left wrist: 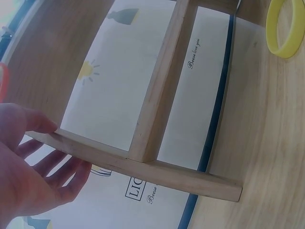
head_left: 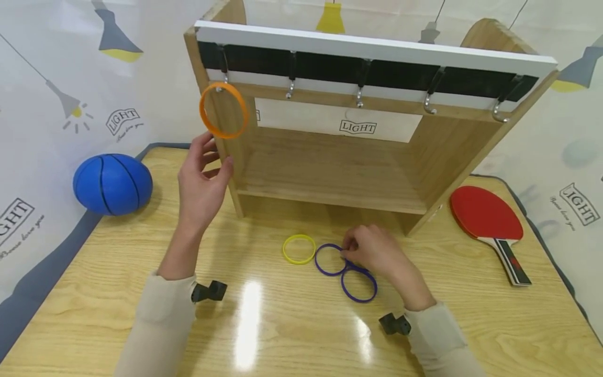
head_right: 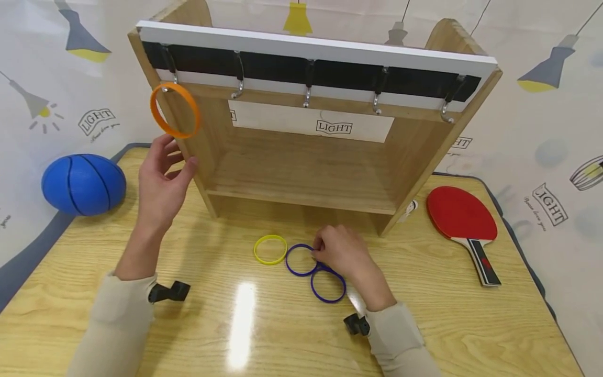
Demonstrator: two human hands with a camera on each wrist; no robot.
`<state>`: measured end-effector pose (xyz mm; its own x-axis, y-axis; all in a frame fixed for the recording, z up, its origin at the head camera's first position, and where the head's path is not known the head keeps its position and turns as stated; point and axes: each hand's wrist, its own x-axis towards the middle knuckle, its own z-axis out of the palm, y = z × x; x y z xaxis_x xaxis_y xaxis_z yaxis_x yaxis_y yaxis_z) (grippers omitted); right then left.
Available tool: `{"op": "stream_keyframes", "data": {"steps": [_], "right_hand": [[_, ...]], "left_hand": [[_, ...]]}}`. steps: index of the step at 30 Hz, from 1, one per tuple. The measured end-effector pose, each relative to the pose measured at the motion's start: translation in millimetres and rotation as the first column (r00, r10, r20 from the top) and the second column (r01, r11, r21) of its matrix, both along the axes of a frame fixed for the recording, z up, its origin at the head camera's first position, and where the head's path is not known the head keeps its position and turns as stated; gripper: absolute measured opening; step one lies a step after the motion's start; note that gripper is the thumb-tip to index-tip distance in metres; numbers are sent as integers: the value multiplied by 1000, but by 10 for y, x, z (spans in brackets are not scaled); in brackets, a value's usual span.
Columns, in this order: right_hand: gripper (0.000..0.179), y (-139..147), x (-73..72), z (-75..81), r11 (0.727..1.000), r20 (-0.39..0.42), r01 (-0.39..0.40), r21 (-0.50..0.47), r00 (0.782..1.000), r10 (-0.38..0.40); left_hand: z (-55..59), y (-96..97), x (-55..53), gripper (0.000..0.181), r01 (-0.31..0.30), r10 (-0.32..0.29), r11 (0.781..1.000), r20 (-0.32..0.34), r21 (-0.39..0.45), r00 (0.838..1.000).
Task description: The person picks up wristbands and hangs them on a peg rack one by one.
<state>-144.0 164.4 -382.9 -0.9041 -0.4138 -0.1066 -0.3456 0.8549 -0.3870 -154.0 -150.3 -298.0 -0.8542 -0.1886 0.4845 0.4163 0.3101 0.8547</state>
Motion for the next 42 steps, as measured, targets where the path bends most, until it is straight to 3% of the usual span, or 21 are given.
{"op": "stream_keyframes", "data": {"steps": [4, 11, 13, 21, 32, 38, 42], "right_hand": [[6, -2, 1, -15, 1000, -33, -2, -19, 999, 1], [6, -41, 16, 70, 987, -71, -9, -158, 997, -2], [5, -48, 28, 103, 983, -67, -29, -180, 998, 17], [8, -62, 55, 200, 968, -93, -140, -207, 988, 123], [11, -53, 90, 284, 945, -53, -208, -252, 978, 202], [12, -64, 117, 392, 892, -101, -223, -394, 975, 198], [13, -88, 177, 461, 826, -86, -166, -539, 986, 142]], "left_hand": [[3, 6, 12, 44, 2, -2, 1000, 11, -9, 1000], [-28, -12, -10, 45, -4, 4, 1000, 2, -19, 1000], [-41, -20, -21, 45, -5, 5, 1000, 1, -21, 1000], [-270, -128, -210, 48, 3, -3, 1000, -23, -17, 1000], [-262, -151, -224, 48, 7, -7, 1000, -26, -17, 1000], [-241, -149, -202, 49, -2, 2, 1000, -26, -11, 1000], [-259, -139, -204, 49, -2, 2, 1000, -21, -15, 1000]]}}
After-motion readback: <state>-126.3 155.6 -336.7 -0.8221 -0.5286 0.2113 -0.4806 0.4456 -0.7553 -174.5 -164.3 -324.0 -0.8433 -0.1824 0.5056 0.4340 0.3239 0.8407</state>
